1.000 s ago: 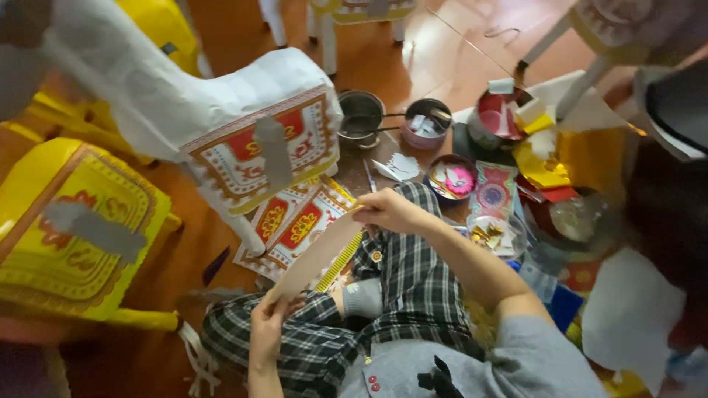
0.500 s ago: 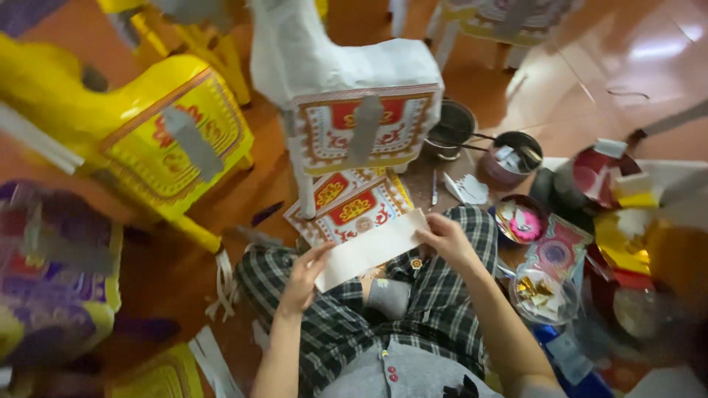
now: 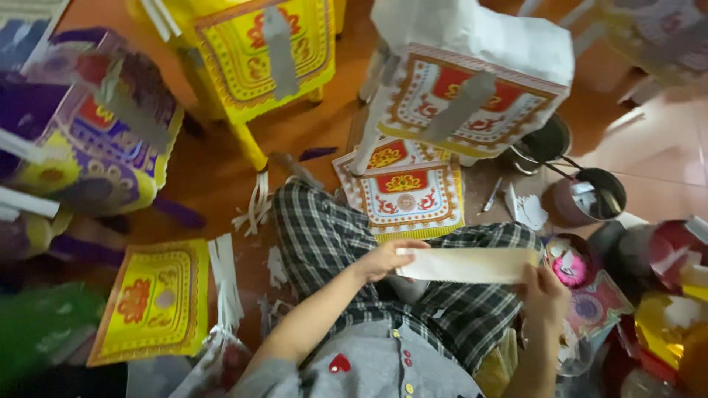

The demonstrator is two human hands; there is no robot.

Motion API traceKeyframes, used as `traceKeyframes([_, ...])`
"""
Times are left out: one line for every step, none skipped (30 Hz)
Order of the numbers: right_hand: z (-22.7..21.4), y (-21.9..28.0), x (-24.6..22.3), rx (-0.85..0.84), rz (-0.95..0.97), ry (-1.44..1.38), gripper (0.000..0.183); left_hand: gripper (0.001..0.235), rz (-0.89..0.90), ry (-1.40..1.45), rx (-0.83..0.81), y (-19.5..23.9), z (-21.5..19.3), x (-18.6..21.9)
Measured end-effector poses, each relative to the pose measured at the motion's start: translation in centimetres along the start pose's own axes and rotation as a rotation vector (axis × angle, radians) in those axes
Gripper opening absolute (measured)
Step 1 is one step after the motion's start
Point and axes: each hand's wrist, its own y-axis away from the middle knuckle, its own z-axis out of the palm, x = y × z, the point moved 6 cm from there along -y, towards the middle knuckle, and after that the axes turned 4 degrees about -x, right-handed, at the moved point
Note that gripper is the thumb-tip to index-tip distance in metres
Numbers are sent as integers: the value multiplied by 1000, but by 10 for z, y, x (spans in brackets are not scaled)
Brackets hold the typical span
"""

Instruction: Assembling decorative paper structures by gluing printed panels onto paper bases

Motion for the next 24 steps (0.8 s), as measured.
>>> traceKeyframes([-5, -2, 15, -21, -27, 56, 23, 34, -35, -20, 15, -6, 1, -14])
traceKeyframes([-10, -6, 29, -42, -55, 111, 23, 35, -70, -38, 30, -12, 2, -27])
traceKeyframes([-9, 2, 21, -54, -56, 119, 23, 35, -68, -29, 40, -13, 3, -29])
traceKeyframes([-11, 9, 19, -50, 57, 93, 23, 35, -120, 6, 12, -15, 6, -34])
traceKeyframes([-13, 18, 18, -42, 175, 67, 25, 34, -175, 40, -21, -17, 11, -39])
traceKeyframes([-9, 11, 39, -49, 177, 75, 25, 34, -176, 49, -15, -18, 11, -44])
traceKeyframes([-6, 4, 55, -39, 93, 141, 22, 34, -178, 49, -12, -19, 10, -49])
traceKeyframes([-3, -3, 71, -30, 7, 206, 27, 33, -181, 49, -9, -21, 10, -54])
traceKeyframes([1, -8, 91, -32, 15, 207, 27, 33, -188, 52, -8, -21, 9, -60])
traceKeyframes([1, -13, 106, 16, -58, 164, 25, 34, -188, 62, -11, -23, 8, -66])
traceKeyframes([1, -16, 122, 66, -128, 120, 24, 35, -192, 71, -15, -24, 8, -72])
traceKeyframes([1, -17, 117, 66, -118, 120, 24, 35, -201, 73, -16, -25, 8, -71])
traceKeyframes([-3, -14, 112, 130, -137, 159, 22, 35, -212, 76, -16, -24, 8, -72])
traceKeyframes([-7, -11, 107, 192, -157, 199, 21, 35, -222, 78, -16, -24, 9, -73])
traceKeyframes([-9, -19, 121, 200, -136, 200, 21, 35, -241, 78, -25, -24, 7, -80])
traceKeyframes([-13, -25, 127, 235, -253, 190, 15, 36, -200, 70, -19, -26, 3, -83])
traceKeyframes([-20, -27, 136, 275, -365, 186, 9, 38, -164, 64, -21, -28, 3, -88])
traceKeyframes([-25, -36, 142, 289, -340, 193, 9, 38, -188, 66, -38, -26, 2, -88])
traceKeyframes([-36, -41, 158, 332, -194, 113, 9, 38, -174, 33, -23, -24, 0, -87])
traceKeyframes([-47, -45, 176, 375, -50, 30, 22, 37, -158, 0, -9, -24, -2, -86])
traceKeyframes([-57, -50, 174, 413, -8, 39, 22, 37, -198, 0, -49, -20, 0, -86])
traceKeyframes([-70, -55, 175, 486, -25, -218, 22, 42, -183, -14, -15, -18, -2, -83])
traceKeyframes([-84, -58, 178, 573, -47, -474, 29, 47, -174, -34, 10, -18, -6, -79])
traceKeyframes([-98, -70, 191, 628, -12, -464, 29, 47, -220, -38, -37, -15, -2, -81])
